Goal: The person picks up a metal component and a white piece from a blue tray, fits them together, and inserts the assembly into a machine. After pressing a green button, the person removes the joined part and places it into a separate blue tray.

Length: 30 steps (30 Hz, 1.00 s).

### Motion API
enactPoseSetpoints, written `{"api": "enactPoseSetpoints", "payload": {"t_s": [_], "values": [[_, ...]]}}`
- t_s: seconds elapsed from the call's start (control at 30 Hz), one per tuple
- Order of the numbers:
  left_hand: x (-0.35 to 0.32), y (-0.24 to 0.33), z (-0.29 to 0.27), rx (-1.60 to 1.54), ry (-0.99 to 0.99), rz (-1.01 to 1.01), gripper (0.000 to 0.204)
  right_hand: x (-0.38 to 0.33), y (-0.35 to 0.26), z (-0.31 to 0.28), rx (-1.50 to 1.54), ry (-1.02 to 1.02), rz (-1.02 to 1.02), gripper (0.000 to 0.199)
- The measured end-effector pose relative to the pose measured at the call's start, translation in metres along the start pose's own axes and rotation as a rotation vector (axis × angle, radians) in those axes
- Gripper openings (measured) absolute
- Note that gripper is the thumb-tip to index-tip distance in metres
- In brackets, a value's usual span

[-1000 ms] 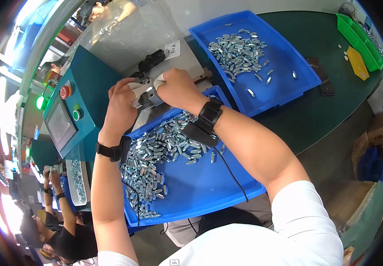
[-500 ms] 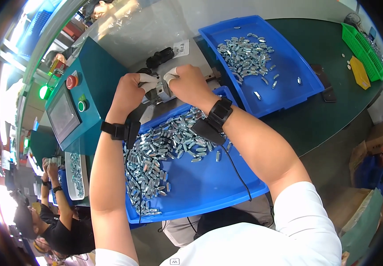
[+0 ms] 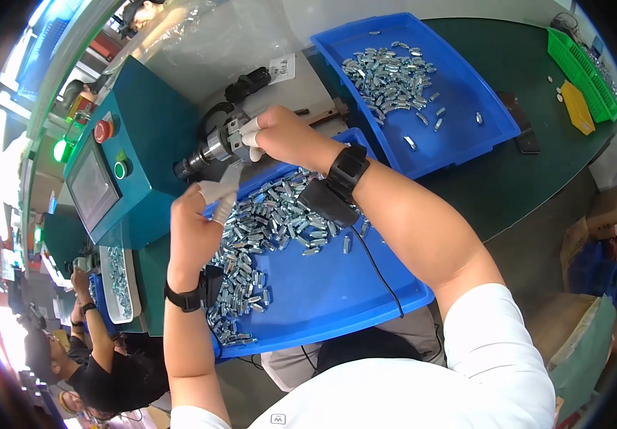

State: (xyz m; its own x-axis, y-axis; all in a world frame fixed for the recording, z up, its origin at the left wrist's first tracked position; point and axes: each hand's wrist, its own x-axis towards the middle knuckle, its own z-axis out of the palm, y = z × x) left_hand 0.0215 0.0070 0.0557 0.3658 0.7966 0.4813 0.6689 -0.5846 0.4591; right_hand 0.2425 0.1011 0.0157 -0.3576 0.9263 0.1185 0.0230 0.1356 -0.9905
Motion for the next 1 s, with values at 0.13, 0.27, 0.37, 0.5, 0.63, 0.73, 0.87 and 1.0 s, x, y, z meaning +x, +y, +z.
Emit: {"api": "enactPoseSetpoints", "payload": {"t_s": [0.13, 0.27, 0.37, 0.5, 0.63, 0.73, 0.87, 1.0], "values": [[-0.017, -0.008, 0.014, -0.039, -0.176, -0.135, 0.024, 0.002, 0.003, 0.001, 0.087, -0.091, 0.076, 0.035], [-0.023, -0.017, 0.019, 0.151, -0.279, -0.063, 0.027, 0.007, 0.016, 0.004, 0.182, -0.09, 0.061, 0.038], [-0.028, -0.022, 0.021, 0.171, -0.289, -0.081, 0.028, 0.005, 0.012, 0.004, 0.199, -0.073, 0.081, 0.038], [-0.027, -0.022, 0.019, 0.174, -0.285, -0.076, 0.026, 0.001, 0.005, 0.003, 0.149, -0.077, 0.085, 0.039], [-0.027, -0.025, 0.02, 0.167, -0.287, -0.108, 0.026, -0.001, 0.003, 0.004, 0.129, -0.071, 0.095, 0.039], [-0.029, -0.028, 0.021, 0.154, -0.278, -0.099, 0.026, -0.002, 0.001, 0.002, 0.136, -0.087, 0.091, 0.04], [-0.03, -0.031, 0.022, 0.137, -0.265, -0.085, 0.027, -0.001, 0.001, 0.005, 0.136, -0.091, 0.087, 0.04], [-0.028, -0.029, 0.022, 0.117, -0.267, -0.076, 0.029, 0.002, 0.011, 0.005, 0.149, -0.067, 0.065, 0.041]]}}
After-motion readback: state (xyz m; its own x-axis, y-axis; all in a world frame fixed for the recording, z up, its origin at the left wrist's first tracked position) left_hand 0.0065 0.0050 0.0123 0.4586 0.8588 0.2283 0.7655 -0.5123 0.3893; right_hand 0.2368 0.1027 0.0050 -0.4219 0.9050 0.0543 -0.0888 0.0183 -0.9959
